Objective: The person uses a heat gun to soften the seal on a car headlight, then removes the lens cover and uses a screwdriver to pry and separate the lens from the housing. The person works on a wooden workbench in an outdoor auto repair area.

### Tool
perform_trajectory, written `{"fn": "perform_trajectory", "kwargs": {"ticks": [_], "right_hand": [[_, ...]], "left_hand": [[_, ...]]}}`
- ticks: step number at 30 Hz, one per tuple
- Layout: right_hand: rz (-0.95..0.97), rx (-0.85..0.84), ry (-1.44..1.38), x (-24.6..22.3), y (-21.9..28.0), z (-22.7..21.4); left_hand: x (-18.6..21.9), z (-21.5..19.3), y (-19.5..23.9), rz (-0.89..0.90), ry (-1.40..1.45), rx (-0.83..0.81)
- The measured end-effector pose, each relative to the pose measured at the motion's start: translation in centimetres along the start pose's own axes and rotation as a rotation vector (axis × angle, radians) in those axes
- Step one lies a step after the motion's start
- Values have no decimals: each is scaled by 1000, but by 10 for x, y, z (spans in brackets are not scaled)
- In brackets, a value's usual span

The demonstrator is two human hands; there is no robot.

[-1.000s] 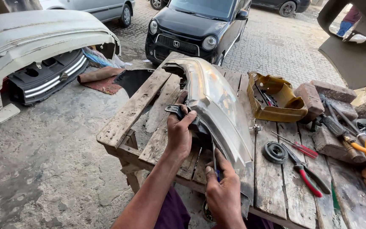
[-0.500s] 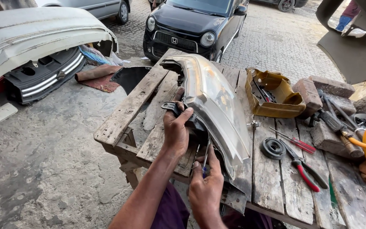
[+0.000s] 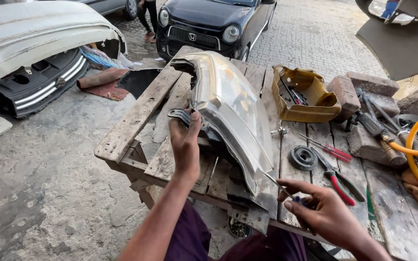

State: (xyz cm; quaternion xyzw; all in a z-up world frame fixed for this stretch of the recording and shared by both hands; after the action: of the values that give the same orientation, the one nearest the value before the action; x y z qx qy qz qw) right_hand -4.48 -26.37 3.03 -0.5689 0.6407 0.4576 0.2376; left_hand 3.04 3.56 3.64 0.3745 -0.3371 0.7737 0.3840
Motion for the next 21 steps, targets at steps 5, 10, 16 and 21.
{"fn": "perform_trajectory", "kwargs": {"ticks": [5,10,16,21], "right_hand": [[-310,-30,73,0,-5,8],[-711,65,178,-77,6,1],[-711,56,260,-106,-7,-4],[-833,100,258,-131,12,-8]], "left_hand": [[-11,-1,74,-128,-270,97],[-46,22,93,-456,-668,-182],[-62,22,95,-501,-548,-184],[2,31,79,-547,-487,-135]]}}
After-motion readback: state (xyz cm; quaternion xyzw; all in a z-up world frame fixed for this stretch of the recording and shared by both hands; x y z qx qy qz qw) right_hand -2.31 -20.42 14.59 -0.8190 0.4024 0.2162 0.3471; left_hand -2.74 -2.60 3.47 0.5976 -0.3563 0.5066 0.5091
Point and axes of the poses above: each hand's wrist, its own y-axis away from the middle knuckle, its own z-axis out of the palm, x = y × z, the point moved 8 cm from there along -y, towards the middle knuckle, and after that the axes turned 5 degrees about z, right-handed, at the moved point
